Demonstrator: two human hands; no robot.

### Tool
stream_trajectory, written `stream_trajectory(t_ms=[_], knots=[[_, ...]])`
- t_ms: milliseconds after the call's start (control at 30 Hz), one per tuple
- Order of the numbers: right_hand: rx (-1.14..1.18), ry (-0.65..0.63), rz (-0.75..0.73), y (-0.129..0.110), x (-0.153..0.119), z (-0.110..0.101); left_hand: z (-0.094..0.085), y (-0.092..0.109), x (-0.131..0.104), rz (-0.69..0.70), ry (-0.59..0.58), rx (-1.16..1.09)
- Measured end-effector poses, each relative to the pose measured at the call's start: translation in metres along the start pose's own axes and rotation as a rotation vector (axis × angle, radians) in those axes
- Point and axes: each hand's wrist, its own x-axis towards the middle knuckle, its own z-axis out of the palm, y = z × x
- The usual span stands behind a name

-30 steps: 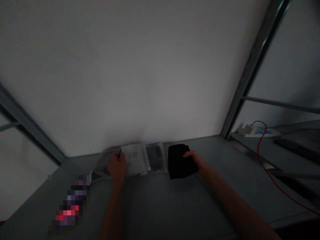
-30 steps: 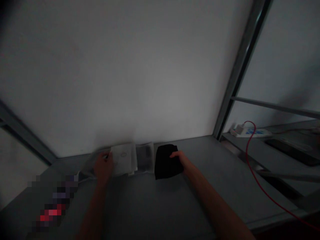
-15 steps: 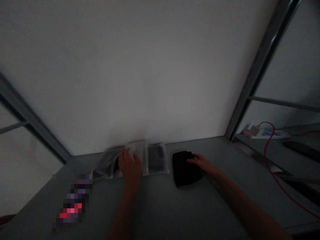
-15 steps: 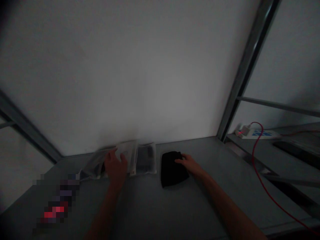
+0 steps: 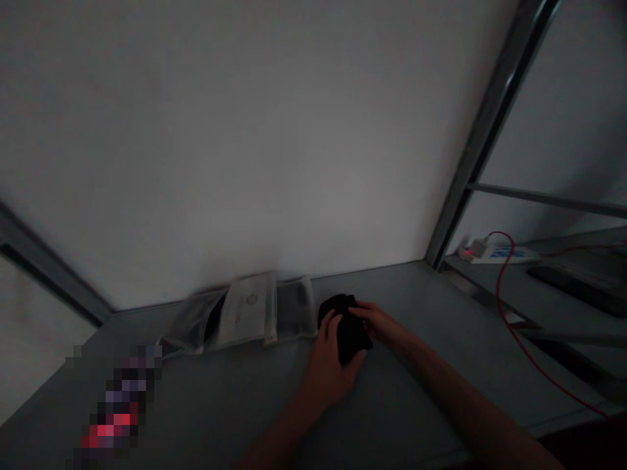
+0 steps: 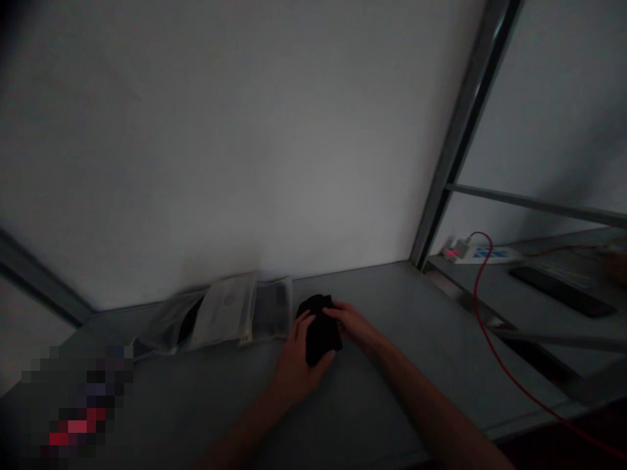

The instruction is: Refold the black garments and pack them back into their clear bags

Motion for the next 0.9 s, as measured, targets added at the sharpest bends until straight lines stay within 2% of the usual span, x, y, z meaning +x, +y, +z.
stream_trajectory(t_ms=[167, 333, 567, 700, 800, 900], knots=[[0.08, -0.071, 0.016, 0.0, 0.0, 0.002, -0.006, -0.004, 0.005, 0.022, 0.011, -0.05], [0.054, -0.038, 0.028, 0.006, 0.004, -0.002, -0.008, -0.005, 0.006, 0.013, 0.027, -0.105], [0.006, -0.01, 0.025, 0.007, 0.005, -0.003, -0.008, -0.015, 0.009, -0.113, 0.109, -0.123], [-0.045, 0.007, -0.05, 0.009, 0.002, 0.0, -0.009, -0.015, 0.01, -0.157, 0.16, -0.127], [-0.147, 0.061, -0.08, 0.009, 0.004, -0.003, -0.014, -0.013, 0.011, -0.187, 0.236, -0.164], [-0.323, 0.22, -0.061, 0.005, 0.007, -0.015, -0.018, -0.01, 0.013, -0.229, 0.324, -0.174]])
